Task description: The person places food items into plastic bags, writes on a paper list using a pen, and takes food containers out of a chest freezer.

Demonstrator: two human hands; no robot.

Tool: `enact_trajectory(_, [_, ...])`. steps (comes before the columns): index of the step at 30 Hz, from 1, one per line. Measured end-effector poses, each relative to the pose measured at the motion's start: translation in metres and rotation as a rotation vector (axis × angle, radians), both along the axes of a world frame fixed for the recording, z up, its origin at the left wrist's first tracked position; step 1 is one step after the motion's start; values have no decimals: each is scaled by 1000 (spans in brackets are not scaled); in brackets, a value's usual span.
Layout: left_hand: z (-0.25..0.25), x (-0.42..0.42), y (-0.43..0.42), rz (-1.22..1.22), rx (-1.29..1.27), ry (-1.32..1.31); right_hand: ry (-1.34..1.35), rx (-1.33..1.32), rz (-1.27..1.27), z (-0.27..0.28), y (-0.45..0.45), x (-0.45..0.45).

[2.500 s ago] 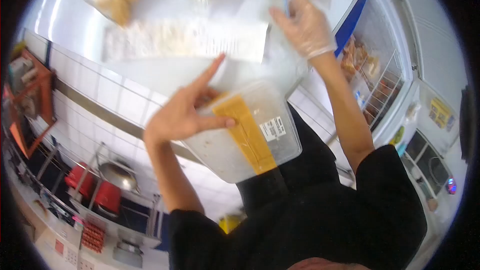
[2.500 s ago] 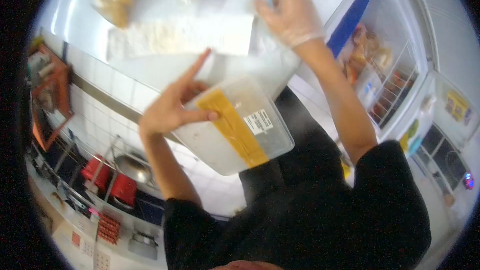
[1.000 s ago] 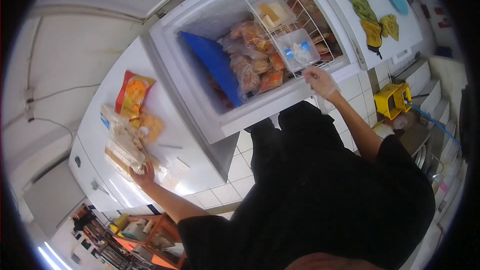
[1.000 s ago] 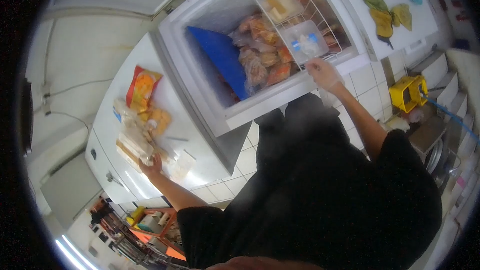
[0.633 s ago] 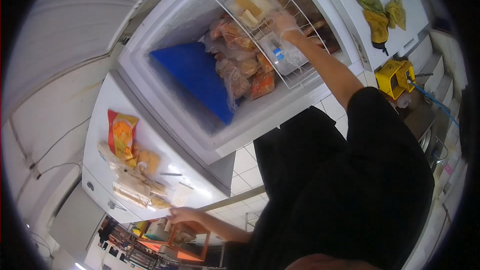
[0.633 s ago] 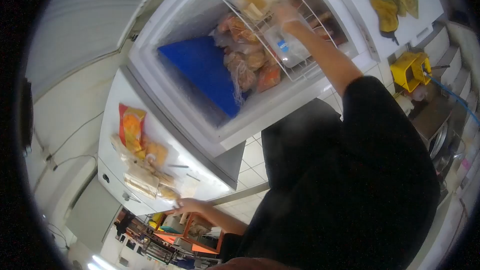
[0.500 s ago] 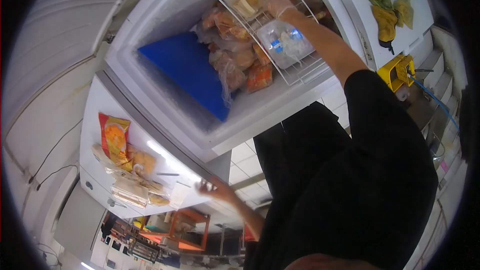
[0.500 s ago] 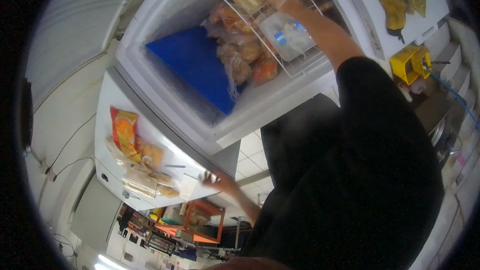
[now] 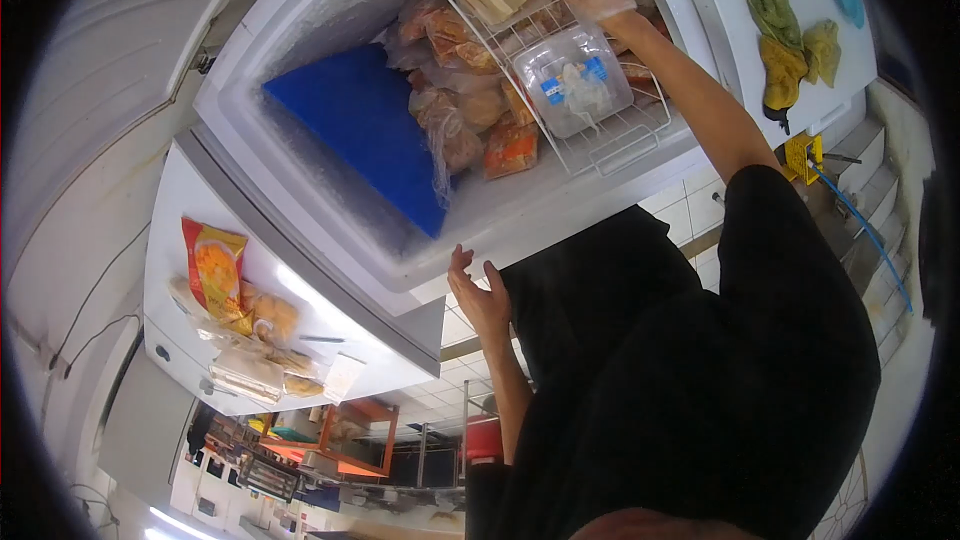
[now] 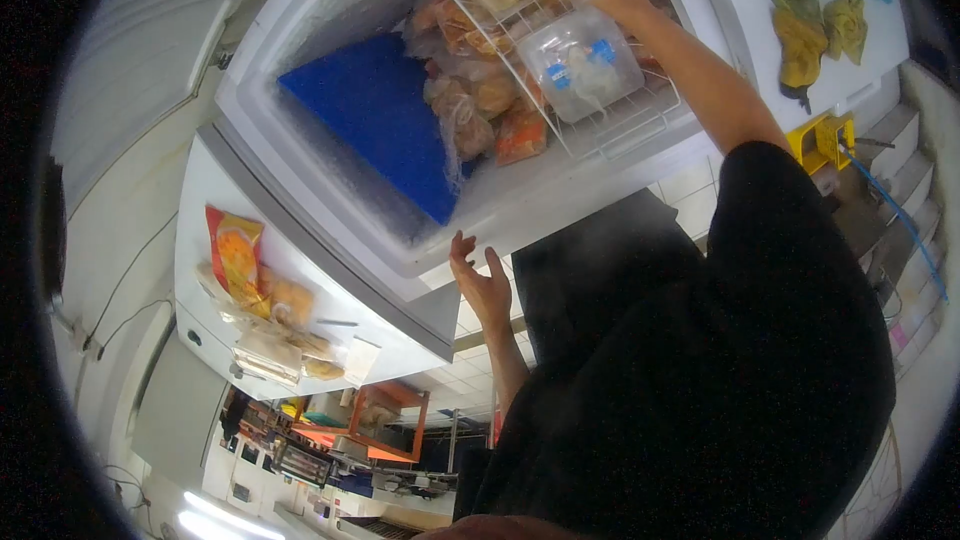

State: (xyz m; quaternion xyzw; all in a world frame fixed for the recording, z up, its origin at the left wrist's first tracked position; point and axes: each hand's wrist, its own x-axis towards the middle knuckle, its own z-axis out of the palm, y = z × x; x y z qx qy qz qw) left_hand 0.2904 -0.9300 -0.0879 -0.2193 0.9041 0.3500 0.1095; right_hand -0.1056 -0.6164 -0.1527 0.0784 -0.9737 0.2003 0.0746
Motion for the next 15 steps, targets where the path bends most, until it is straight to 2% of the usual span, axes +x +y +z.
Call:
enact_trajectory(1, [-2,-6,0,-7,1,-4,-4,1,-7,4,3,15])
enact_trajectory(3, [-8,-20,2,-26,6,43,93,-118,162,9,15,53])
enact_trajectory(5, [-20,-33,6,-83,-10,77,-144,-93,225,24,16,105])
enact_trajectory(8, [-50,-37,17,-139,-18,118,-283,-33,234,41,5,161])
enact_trajectory(10, [-65,-36,25,-219,-151,94,-829,8,218,47,-4,169])
enact_trajectory(11, [-70,-32,26,-223,-147,93,-831,10,213,34,-5,164])
enact_trajectory(13, [-76,-30,30,-282,-316,164,-465,-300,142,-17,-3,131])
enact_trajectory(15, [-78,-35,33,-219,-299,123,-347,-290,110,-53,-13,75])
